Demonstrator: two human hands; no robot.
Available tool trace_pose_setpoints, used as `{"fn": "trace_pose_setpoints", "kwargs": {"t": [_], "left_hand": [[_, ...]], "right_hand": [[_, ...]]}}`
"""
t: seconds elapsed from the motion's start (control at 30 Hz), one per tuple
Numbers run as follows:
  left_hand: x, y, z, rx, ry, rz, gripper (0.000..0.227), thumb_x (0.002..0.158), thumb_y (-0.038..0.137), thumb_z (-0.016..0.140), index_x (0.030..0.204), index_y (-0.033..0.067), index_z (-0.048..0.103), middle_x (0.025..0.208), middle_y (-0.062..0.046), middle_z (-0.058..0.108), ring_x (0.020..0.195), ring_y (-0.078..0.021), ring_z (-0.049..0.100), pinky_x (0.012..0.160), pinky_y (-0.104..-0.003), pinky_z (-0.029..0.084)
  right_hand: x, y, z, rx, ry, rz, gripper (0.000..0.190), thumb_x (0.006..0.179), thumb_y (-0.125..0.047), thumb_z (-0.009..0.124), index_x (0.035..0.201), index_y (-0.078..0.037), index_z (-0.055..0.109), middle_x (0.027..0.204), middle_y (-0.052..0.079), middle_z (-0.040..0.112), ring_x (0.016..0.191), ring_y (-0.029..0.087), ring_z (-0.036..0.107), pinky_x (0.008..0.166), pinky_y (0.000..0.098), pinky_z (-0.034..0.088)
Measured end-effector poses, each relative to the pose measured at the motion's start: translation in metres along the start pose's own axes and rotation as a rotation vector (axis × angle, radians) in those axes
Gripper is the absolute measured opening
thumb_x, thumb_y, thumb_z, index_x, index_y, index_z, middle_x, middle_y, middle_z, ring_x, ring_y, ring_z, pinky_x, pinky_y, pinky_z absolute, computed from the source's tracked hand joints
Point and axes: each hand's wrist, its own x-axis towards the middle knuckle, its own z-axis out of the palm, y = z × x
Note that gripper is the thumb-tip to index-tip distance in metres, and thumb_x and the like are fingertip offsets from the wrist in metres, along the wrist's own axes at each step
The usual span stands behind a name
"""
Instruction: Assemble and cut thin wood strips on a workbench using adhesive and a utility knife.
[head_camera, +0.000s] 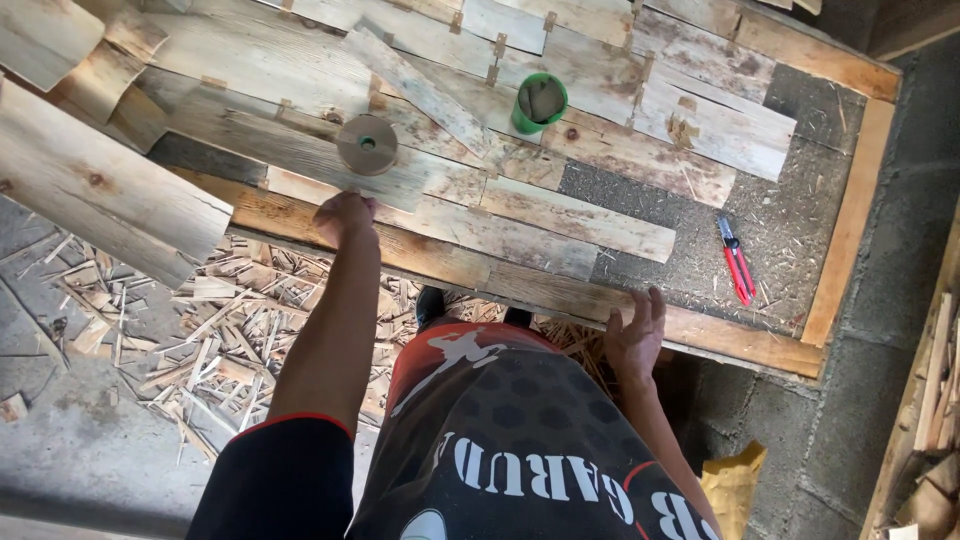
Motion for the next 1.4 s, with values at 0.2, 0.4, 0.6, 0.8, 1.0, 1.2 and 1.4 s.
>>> {"fn": "trace_pose_setpoints", "kwargs": {"t": [0.2, 0.4, 0.6, 0.8, 1.0, 1.2, 1.4], "left_hand": [[0.045, -0.019, 0.045, -1.562, -0.093, -0.362, 0.042, 0.112, 0.032, 0.047, 0.078, 0.0084, 0.057, 0.081, -0.012, 0.067, 0.053, -0.0178, 0.047, 0.043, -0.035, 0.034], [-0.056, -0.008, 0.024, -1.311, 0.606, -0.139, 0.008, 0.09, 0.011, 0.076, 0.084, 0.0069, 0.072, 0.082, -0.009, 0.075, 0.068, -0.0184, 0.071, 0.059, -0.031, 0.057], [-0.162, 0.015, 0.015, -1.229, 0.612, 0.347, 0.004, 0.095, 0.007, 0.07, 0.098, 0.0051, 0.07, 0.1, -0.011, 0.072, 0.083, -0.0241, 0.073, 0.074, -0.039, 0.058], [-0.197, 0.023, 0.035, -0.86, 0.615, 0.725, 0.02, 0.093, 0.007, 0.07, 0.112, 0.0036, 0.063, 0.121, -0.017, 0.065, 0.112, -0.0326, 0.066, 0.096, -0.043, 0.057], [-0.211, 0.024, 0.043, -0.838, 0.574, 0.785, 0.037, 0.091, 0.011, 0.07, 0.125, 0.0013, 0.059, 0.147, -0.022, 0.051, 0.136, -0.0397, 0.051, 0.108, -0.046, 0.048], [-0.213, 0.044, 0.042, -0.745, 0.549, 0.776, 0.042, 0.092, 0.015, 0.072, 0.128, 0.0, 0.057, 0.149, -0.023, 0.045, 0.143, -0.0424, 0.043, 0.115, -0.05, 0.043], [-0.188, 0.113, 0.024, -0.693, 0.516, 0.908, 0.067, 0.089, 0.033, 0.075, 0.14, -0.0036, 0.053, 0.162, -0.024, 0.034, 0.151, -0.0419, 0.031, 0.123, -0.049, 0.035]], "right_hand": [[0.028, 0.0, 0.005, -0.189, -0.073, -0.103, 0.068, 0.089, -0.014, 0.071, 0.15, -0.008, 0.042, 0.162, 0.019, 0.033, 0.148, 0.037, 0.032, 0.12, 0.0548, 0.028], [0.081, -0.004, -0.001, -0.412, -0.171, -0.119, 0.077, 0.096, -0.02, 0.069, 0.161, -0.014, 0.03, 0.169, 0.012, 0.027, 0.155, 0.031, 0.026, 0.128, 0.0517, 0.019], [0.126, 0.005, -0.002, -0.606, -0.263, -0.242, 0.089, 0.097, -0.031, 0.065, 0.166, -0.015, 0.011, 0.173, 0.01, 0.011, 0.156, 0.032, 0.013, 0.125, 0.0527, 0.009], [0.132, -0.003, -0.009, -0.571, -0.349, -0.24, 0.085, 0.098, -0.036, 0.061, 0.166, -0.02, 0.011, 0.173, 0.004, 0.011, 0.159, 0.028, 0.011, 0.128, 0.0537, 0.006], [0.131, 0.012, 0.005, -0.649, -0.328, -0.331, 0.082, 0.102, -0.026, 0.057, 0.167, -0.014, 0.009, 0.174, 0.008, 0.011, 0.158, 0.03, 0.011, 0.126, 0.0548, 0.004], [0.124, 0.006, -0.011, -0.52, -0.268, -0.279, 0.083, 0.1, -0.037, 0.059, 0.165, -0.013, 0.013, 0.173, 0.013, 0.007, 0.159, 0.032, 0.01, 0.127, 0.0533, 0.006], [0.111, 0.041, -0.022, -0.419, -0.137, -0.136, 0.087, 0.098, -0.04, 0.063, 0.165, -0.009, 0.018, 0.173, 0.017, 0.008, 0.159, 0.035, 0.01, 0.128, 0.0549, 0.008]]}}
